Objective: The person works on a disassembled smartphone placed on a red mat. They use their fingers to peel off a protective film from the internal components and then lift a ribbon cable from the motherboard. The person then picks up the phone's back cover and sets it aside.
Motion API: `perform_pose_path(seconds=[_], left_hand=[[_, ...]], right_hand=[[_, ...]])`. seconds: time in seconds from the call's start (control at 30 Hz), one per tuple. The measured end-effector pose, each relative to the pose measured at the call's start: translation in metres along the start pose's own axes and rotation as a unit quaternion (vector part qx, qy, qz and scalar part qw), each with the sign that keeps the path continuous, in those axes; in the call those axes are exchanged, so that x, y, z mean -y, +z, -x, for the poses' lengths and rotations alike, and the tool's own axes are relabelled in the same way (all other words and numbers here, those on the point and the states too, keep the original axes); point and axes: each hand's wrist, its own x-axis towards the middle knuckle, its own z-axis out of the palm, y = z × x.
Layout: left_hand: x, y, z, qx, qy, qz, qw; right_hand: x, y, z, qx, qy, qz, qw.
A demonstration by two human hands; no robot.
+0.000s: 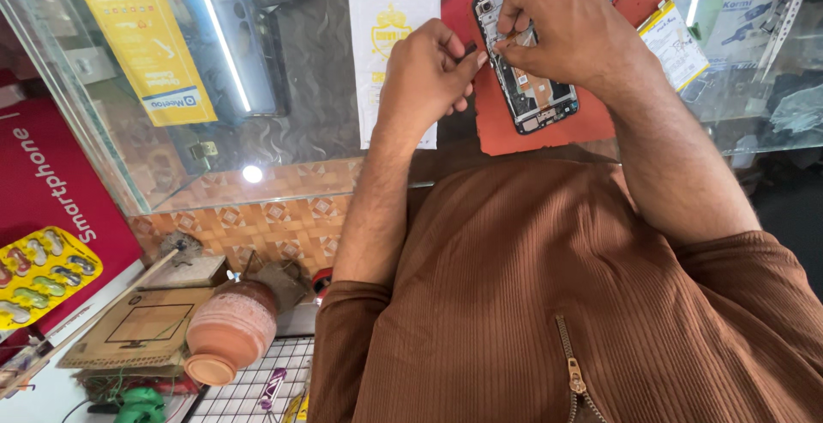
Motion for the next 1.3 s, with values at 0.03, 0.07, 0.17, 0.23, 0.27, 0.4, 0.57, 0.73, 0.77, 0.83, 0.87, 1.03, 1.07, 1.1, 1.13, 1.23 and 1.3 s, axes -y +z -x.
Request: perform_pose_path(seconds=[0.03, 0.07, 0.17, 0.23, 0.27, 0.4, 0.57, 0.73, 0.77, 0.83, 0.87, 1.03, 1.07, 1.1, 1.13, 1.23, 1.3], left_hand=[[0.001, -0.001, 0.0, -0.003, -0.004, -0.001, 1.0], [0.001, -0.002, 0.001, 0.007, -0.002, 0.007, 1.0], [0.003, -0.006, -0.002, 0.033, 0.001, 0.034, 0.999], [0.003, -0.008, -0.004, 0.049, -0.007, 0.061, 0.997], [0.003, -0.007, -0.004, 0.045, -0.002, 0.049, 0.998], [0.002, -0.003, -0.004, 0.027, 0.0, 0.01, 1.0], [0.0, -0.001, -0.003, 0.016, 0.001, -0.003, 1.0], [0.002, 0.002, -0.001, -0.009, 0.031, -0.033, 0.999], [0.003, 0.003, 0.0, -0.014, 0.039, -0.036, 0.998], [0.005, 0.004, 0.0, -0.023, 0.056, -0.042, 0.997], [0.006, 0.004, 0.0, -0.026, 0.063, -0.045, 0.997], [0.008, 0.006, 0.001, -0.041, 0.078, -0.063, 0.994], [0.008, 0.007, 0.001, -0.042, 0.077, -0.065, 0.994], [0.008, 0.007, 0.002, -0.043, 0.076, -0.066, 0.994], [0.008, 0.007, 0.002, -0.044, 0.075, -0.068, 0.994], [0.008, 0.007, 0.002, -0.046, 0.079, -0.066, 0.994], [0.008, 0.007, 0.002, -0.047, 0.084, -0.063, 0.993]], right_hand=[[0.0, 0.0, 0.0, 0.003, 0.003, -0.006, 1.0], [0.0, 0.0, 0.001, 0.007, 0.006, -0.011, 1.0], [-0.001, 0.0, 0.0, -0.002, -0.005, -0.004, 1.0], [0.0, 0.0, 0.001, -0.007, -0.009, 0.001, 1.0], [0.0, 0.0, 0.001, -0.006, -0.007, -0.001, 1.0], [0.0, 0.0, 0.0, 0.0, -0.004, -0.002, 1.0], [0.001, -0.001, 0.0, -0.006, -0.01, 0.003, 1.0], [-0.002, -0.001, -0.001, 0.005, -0.012, -0.007, 1.0], [-0.003, -0.002, -0.001, 0.006, -0.015, -0.01, 1.0], [-0.004, -0.002, -0.002, 0.009, -0.021, -0.009, 1.0], [-0.005, -0.002, -0.003, 0.011, -0.025, -0.007, 1.0], [-0.006, -0.003, -0.002, 0.02, -0.026, -0.011, 0.999], [-0.007, -0.003, -0.002, 0.021, -0.027, -0.012, 0.999], [-0.007, -0.004, -0.002, 0.022, -0.029, -0.014, 0.999], [-0.007, -0.003, -0.003, 0.024, -0.025, -0.014, 0.999], [-0.006, -0.003, -0.004, 0.023, -0.017, -0.013, 0.999], [-0.004, -0.002, -0.005, 0.016, -0.012, -0.009, 1.0]])
